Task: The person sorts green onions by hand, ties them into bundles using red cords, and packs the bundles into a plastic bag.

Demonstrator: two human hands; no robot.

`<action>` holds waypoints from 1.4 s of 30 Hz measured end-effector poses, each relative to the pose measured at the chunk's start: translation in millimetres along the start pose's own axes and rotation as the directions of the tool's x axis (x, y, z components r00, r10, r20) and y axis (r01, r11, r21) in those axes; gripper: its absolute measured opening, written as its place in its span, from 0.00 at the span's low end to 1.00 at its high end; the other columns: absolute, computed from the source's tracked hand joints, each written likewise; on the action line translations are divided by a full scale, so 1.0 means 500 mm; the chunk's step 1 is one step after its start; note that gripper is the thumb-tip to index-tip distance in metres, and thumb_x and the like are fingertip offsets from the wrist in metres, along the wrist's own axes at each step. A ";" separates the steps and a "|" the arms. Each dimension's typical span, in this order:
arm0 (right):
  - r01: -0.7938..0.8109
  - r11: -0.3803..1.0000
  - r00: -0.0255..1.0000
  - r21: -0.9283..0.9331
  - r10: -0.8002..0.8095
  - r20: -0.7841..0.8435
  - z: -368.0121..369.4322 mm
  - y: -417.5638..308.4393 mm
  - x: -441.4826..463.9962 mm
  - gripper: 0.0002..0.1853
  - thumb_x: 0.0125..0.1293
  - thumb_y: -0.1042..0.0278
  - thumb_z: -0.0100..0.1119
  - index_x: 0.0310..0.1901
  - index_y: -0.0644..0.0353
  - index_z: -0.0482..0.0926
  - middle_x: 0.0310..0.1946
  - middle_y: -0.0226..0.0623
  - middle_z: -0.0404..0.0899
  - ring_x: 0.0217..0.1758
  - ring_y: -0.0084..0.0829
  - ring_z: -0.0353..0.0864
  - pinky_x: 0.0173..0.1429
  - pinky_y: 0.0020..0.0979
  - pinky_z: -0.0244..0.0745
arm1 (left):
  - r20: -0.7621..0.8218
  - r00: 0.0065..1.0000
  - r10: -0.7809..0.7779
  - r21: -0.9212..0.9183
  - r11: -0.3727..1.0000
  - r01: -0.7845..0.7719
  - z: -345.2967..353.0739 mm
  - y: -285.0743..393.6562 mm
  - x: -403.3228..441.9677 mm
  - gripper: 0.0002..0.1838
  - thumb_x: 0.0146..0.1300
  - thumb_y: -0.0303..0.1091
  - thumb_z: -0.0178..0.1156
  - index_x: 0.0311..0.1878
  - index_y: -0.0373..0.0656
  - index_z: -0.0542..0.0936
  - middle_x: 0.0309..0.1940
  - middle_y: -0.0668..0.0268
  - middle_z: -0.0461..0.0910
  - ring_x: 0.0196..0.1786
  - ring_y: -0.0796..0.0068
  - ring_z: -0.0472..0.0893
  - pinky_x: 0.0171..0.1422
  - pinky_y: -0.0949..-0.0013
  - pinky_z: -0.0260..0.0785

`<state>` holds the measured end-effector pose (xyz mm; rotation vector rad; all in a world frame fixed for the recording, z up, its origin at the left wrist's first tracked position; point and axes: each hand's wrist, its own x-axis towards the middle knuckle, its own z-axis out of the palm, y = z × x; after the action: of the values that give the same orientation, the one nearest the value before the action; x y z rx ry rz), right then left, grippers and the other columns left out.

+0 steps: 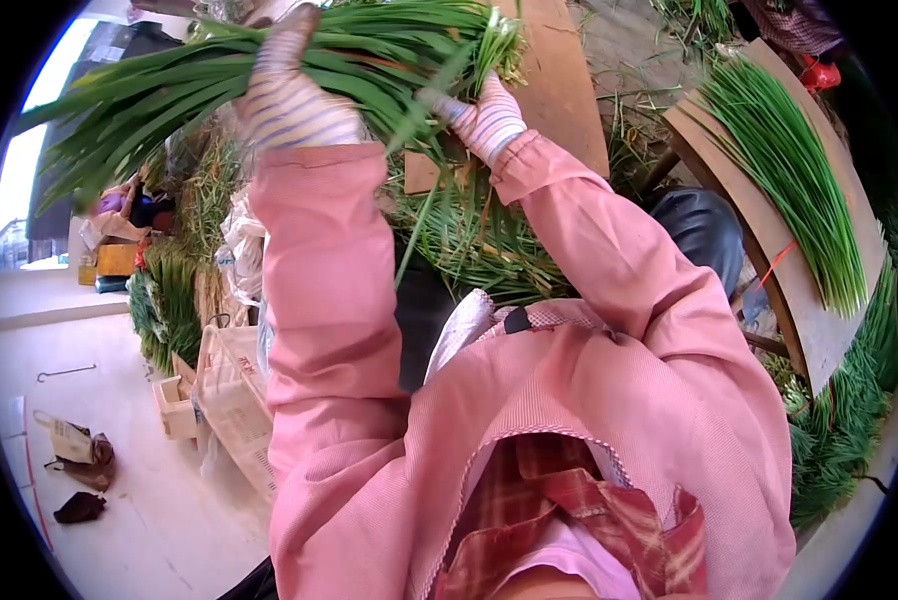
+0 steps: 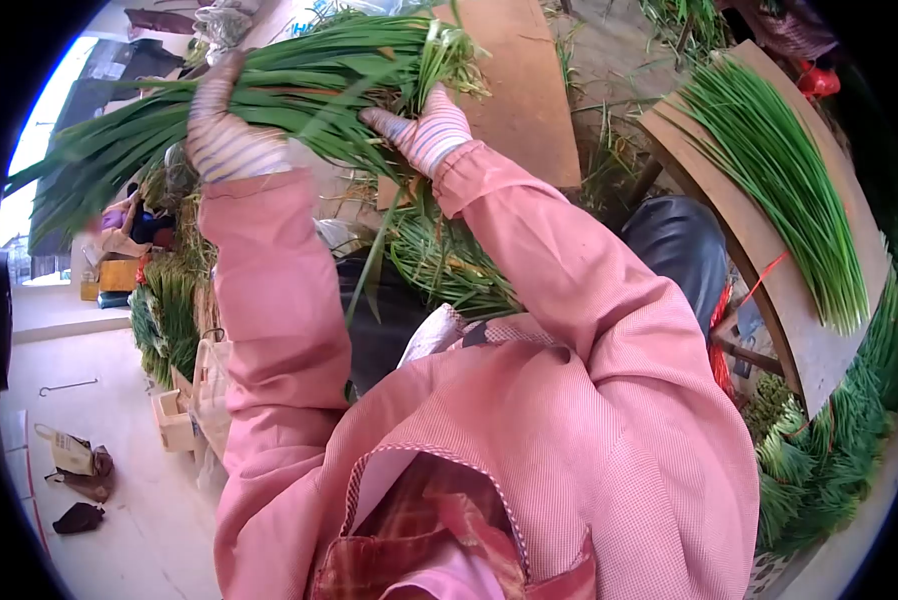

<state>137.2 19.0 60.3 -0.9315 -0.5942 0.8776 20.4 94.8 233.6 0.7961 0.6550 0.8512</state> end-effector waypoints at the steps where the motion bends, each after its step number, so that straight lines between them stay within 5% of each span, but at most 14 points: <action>1: -0.018 0.998 0.999 0.054 0.021 -0.047 -0.009 0.015 0.010 0.36 0.42 0.62 0.69 0.51 0.68 0.61 0.44 0.44 0.73 0.44 0.29 0.71 0.48 0.26 0.68 | -0.094 0.838 0.537 0.069 0.844 -0.532 0.059 -0.082 -0.053 0.13 0.45 0.26 0.61 0.35 0.33 0.74 0.33 0.58 0.75 0.34 0.66 0.75 0.43 0.63 0.71; 3: 0.144 0.902 0.989 -0.406 -0.116 0.095 -0.035 -0.005 -0.003 0.21 0.52 0.71 0.60 0.48 0.62 0.67 0.39 0.37 0.75 0.40 0.27 0.72 0.42 0.28 0.71 | -0.133 0.905 0.404 -0.003 0.913 -0.408 0.072 -0.080 -0.060 0.12 0.44 0.24 0.62 0.34 0.33 0.74 0.32 0.58 0.74 0.33 0.66 0.75 0.42 0.65 0.72; 5: 0.302 0.824 0.953 -0.479 -0.269 0.138 -0.049 -0.027 -0.016 0.14 0.52 0.71 0.59 0.42 0.62 0.73 0.34 0.35 0.77 0.34 0.26 0.74 0.39 0.27 0.71 | -0.092 0.929 0.358 0.001 0.933 -0.360 0.064 -0.063 -0.040 0.12 0.44 0.24 0.61 0.34 0.33 0.74 0.32 0.58 0.75 0.33 0.66 0.75 0.42 0.64 0.72; 11: 0.267 0.241 0.947 -0.933 0.111 0.300 -0.065 -0.092 -0.005 0.18 0.50 0.64 0.59 0.43 0.60 0.73 0.30 0.46 0.77 0.32 0.38 0.76 0.37 0.31 0.71 | -0.095 0.960 0.264 0.043 0.964 -0.261 0.028 -0.056 0.018 0.11 0.44 0.24 0.61 0.33 0.33 0.74 0.31 0.58 0.75 0.32 0.65 0.76 0.41 0.64 0.72; 19: 0.039 0.314 0.967 -0.949 0.225 0.115 -0.122 -0.023 -0.063 0.25 0.48 0.59 0.60 0.49 0.57 0.68 0.35 0.47 0.76 0.37 0.43 0.74 0.43 0.33 0.70 | -0.134 0.973 0.191 0.061 0.981 -0.184 0.000 -0.102 0.037 0.11 0.44 0.24 0.61 0.33 0.34 0.75 0.31 0.58 0.75 0.32 0.64 0.76 0.41 0.63 0.72; 22: 0.092 0.856 0.976 -0.509 0.023 0.215 -0.174 0.096 -0.073 0.25 0.50 0.65 0.59 0.51 0.55 0.66 0.35 0.45 0.76 0.35 0.40 0.74 0.43 0.32 0.70 | -0.135 0.974 0.184 0.070 0.982 -0.176 -0.005 -0.101 0.046 0.11 0.44 0.24 0.61 0.33 0.34 0.75 0.31 0.58 0.75 0.32 0.64 0.76 0.41 0.63 0.72; 24: 0.126 0.936 0.965 -0.329 -0.039 0.258 -0.174 0.096 -0.100 0.20 0.54 0.65 0.53 0.50 0.58 0.67 0.38 0.46 0.74 0.41 0.41 0.72 0.45 0.36 0.70 | -0.129 0.975 0.182 0.081 0.982 -0.172 -0.008 -0.096 0.054 0.10 0.44 0.24 0.61 0.33 0.34 0.75 0.31 0.58 0.75 0.32 0.64 0.76 0.41 0.63 0.72; 26: 0.066 0.772 0.969 -0.632 0.100 0.224 -0.180 0.080 -0.138 0.17 0.58 0.65 0.48 0.48 0.61 0.68 0.41 0.46 0.72 0.47 0.42 0.70 0.48 0.41 0.71 | -0.131 0.975 0.180 0.089 0.982 -0.170 -0.014 -0.089 0.058 0.10 0.44 0.24 0.61 0.33 0.34 0.75 0.31 0.58 0.75 0.31 0.63 0.76 0.41 0.62 0.72; 27: 0.083 0.374 0.959 -0.924 0.223 0.176 -0.194 0.062 -0.162 0.20 0.55 0.62 0.52 0.49 0.60 0.68 0.40 0.48 0.73 0.47 0.44 0.71 0.47 0.38 0.71 | -0.131 0.975 0.181 0.093 0.981 -0.170 -0.018 -0.083 0.059 0.10 0.44 0.24 0.61 0.32 0.34 0.75 0.31 0.58 0.75 0.31 0.63 0.76 0.41 0.62 0.72; 30: 0.043 0.284 0.962 -0.958 0.246 0.116 -0.354 0.273 -0.267 0.21 0.49 0.59 0.56 0.48 0.49 0.71 0.41 0.47 0.73 0.46 0.45 0.71 0.49 0.36 0.68 | -0.120 0.965 0.234 0.098 0.970 -0.223 -0.022 -0.041 0.060 0.10 0.44 0.24 0.61 0.32 0.34 0.75 0.30 0.58 0.76 0.31 0.63 0.76 0.41 0.62 0.72; 31: -0.132 -0.033 0.758 -0.991 0.641 -0.122 -0.356 0.277 -0.254 0.20 0.50 0.56 0.55 0.46 0.51 0.72 0.41 0.46 0.74 0.46 0.45 0.72 0.49 0.38 0.67 | -0.117 0.957 0.266 0.103 0.962 -0.254 -0.019 -0.022 0.052 0.10 0.44 0.24 0.61 0.32 0.34 0.75 0.30 0.58 0.76 0.31 0.63 0.76 0.41 0.62 0.72; 32: -0.165 -0.160 0.678 -0.973 0.698 -0.230 -0.326 0.238 -0.253 0.20 0.51 0.54 0.54 0.45 0.53 0.71 0.41 0.44 0.74 0.47 0.44 0.71 0.50 0.38 0.66 | -0.113 0.944 0.310 0.106 0.948 -0.299 -0.018 0.003 0.046 0.10 0.44 0.24 0.61 0.32 0.34 0.75 0.30 0.58 0.76 0.31 0.63 0.76 0.41 0.62 0.72; 37: -0.134 -0.247 0.614 -0.960 0.740 -0.276 -0.331 0.216 -0.238 0.23 0.53 0.53 0.52 0.49 0.54 0.68 0.47 0.44 0.71 0.51 0.43 0.69 0.53 0.38 0.65 | -0.061 0.737 0.673 0.173 0.735 -0.656 0.000 0.158 -0.024 0.10 0.47 0.27 0.57 0.34 0.33 0.74 0.35 0.53 0.75 0.39 0.57 0.75 0.49 0.55 0.68; 42: 0.017 -0.279 0.609 -0.960 0.765 -0.211 -0.333 0.231 -0.211 0.28 0.50 0.51 0.53 0.51 0.60 0.66 0.47 0.48 0.71 0.50 0.42 0.71 0.52 0.38 0.66 | -0.136 0.678 0.722 0.241 0.688 -0.685 -0.019 0.325 -0.059 0.14 0.49 0.28 0.56 0.39 0.31 0.72 0.39 0.49 0.73 0.43 0.53 0.73 0.51 0.51 0.66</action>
<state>164.7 -106.7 -128.3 -2.5898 -1.6763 1.3630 -65.9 140.8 366.7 1.1544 0.6178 1.6397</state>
